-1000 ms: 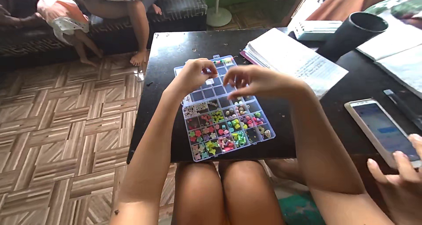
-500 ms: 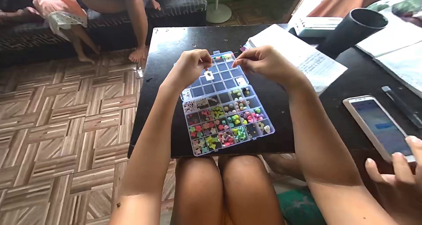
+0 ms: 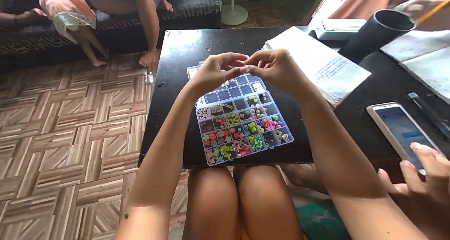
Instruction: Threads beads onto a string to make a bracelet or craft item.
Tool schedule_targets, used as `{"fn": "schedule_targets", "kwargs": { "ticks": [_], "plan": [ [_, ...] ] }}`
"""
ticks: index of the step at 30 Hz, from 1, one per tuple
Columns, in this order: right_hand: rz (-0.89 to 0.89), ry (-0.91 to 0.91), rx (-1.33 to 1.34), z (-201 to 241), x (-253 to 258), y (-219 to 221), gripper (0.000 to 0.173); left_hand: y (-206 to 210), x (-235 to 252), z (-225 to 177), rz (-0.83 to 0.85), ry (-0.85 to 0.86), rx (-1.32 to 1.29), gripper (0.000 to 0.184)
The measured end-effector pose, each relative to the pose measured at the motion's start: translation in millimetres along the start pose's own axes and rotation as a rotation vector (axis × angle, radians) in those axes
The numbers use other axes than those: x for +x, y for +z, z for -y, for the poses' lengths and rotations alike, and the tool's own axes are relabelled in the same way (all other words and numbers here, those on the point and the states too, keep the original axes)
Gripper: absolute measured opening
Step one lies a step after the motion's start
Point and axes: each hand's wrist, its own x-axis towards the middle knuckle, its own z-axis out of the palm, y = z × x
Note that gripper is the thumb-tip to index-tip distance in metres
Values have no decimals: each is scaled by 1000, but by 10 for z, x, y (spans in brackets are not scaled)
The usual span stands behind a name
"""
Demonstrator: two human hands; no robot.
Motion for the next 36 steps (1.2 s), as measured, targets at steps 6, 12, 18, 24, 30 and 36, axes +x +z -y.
{"fn": "schedule_targets", "kwargs": {
  "ticks": [6,12,18,24,30,36],
  "plan": [
    [-35,-29,37,-28,8,-47,15,26,25,71,-8,9,-70,11],
    [-99,-43,45,-33,14,-151,14,-12,24,102,-49,42,-63,7],
    [-127,-39,40,-6,8,-188,14,-18,23,120,-40,47,-60,7],
    [-73,-32,63,-10,9,-132,13,-3,-3,-26,-8,-49,-61,21],
    [-41,-51,43,-3,9,-64,15,50,12,-22,-29,-44,-193,16],
    [-71,-44,35,10,6,-90,16,33,19,37,-61,-14,-159,9]
  ]
}}
